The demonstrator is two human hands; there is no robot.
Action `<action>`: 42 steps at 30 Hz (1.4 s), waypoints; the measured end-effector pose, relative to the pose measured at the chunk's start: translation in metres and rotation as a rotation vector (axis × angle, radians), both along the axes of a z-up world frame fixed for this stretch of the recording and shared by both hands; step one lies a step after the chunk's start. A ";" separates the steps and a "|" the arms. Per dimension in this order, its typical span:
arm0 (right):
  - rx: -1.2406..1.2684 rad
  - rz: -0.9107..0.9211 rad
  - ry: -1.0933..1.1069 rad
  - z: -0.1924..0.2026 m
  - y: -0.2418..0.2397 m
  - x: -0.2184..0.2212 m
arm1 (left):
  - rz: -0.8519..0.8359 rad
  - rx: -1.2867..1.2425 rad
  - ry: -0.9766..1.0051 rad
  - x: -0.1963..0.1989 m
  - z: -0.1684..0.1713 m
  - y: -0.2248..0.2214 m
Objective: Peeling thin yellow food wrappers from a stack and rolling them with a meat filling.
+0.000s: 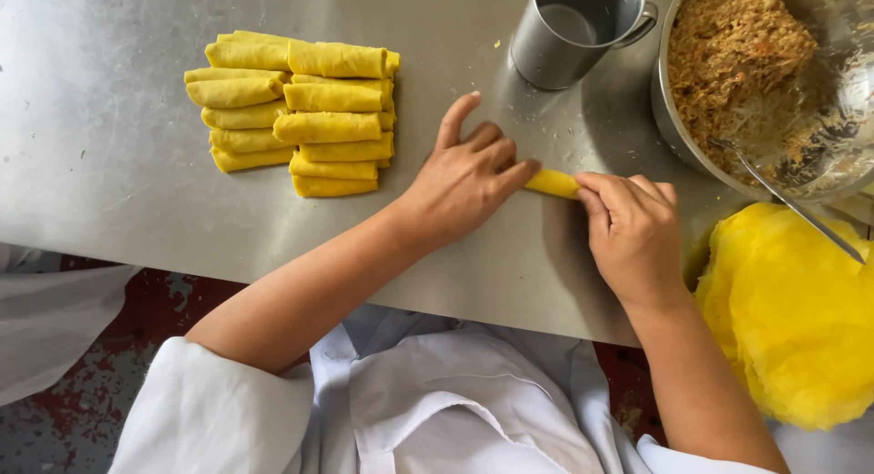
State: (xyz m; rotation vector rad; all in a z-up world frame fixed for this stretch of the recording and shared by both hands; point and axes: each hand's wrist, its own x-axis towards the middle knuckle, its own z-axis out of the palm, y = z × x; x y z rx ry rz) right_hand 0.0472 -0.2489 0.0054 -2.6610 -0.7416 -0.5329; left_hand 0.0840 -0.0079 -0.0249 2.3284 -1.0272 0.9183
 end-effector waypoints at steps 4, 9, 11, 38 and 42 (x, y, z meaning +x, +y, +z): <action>-0.329 -0.114 -0.165 0.009 0.015 0.000 | 0.153 0.164 0.128 0.004 0.002 -0.005; 0.353 0.019 0.273 0.029 0.017 -0.004 | -0.084 -0.294 0.685 0.001 0.005 -0.016; 0.491 0.001 0.350 0.029 0.004 -0.014 | -0.186 -0.285 0.725 0.002 0.029 -0.014; 0.742 -0.186 0.627 0.054 0.046 -0.061 | 0.392 -0.746 0.751 -0.049 0.124 0.135; 0.674 -0.237 0.589 0.035 0.037 -0.060 | 0.421 -0.538 0.662 -0.001 0.117 0.150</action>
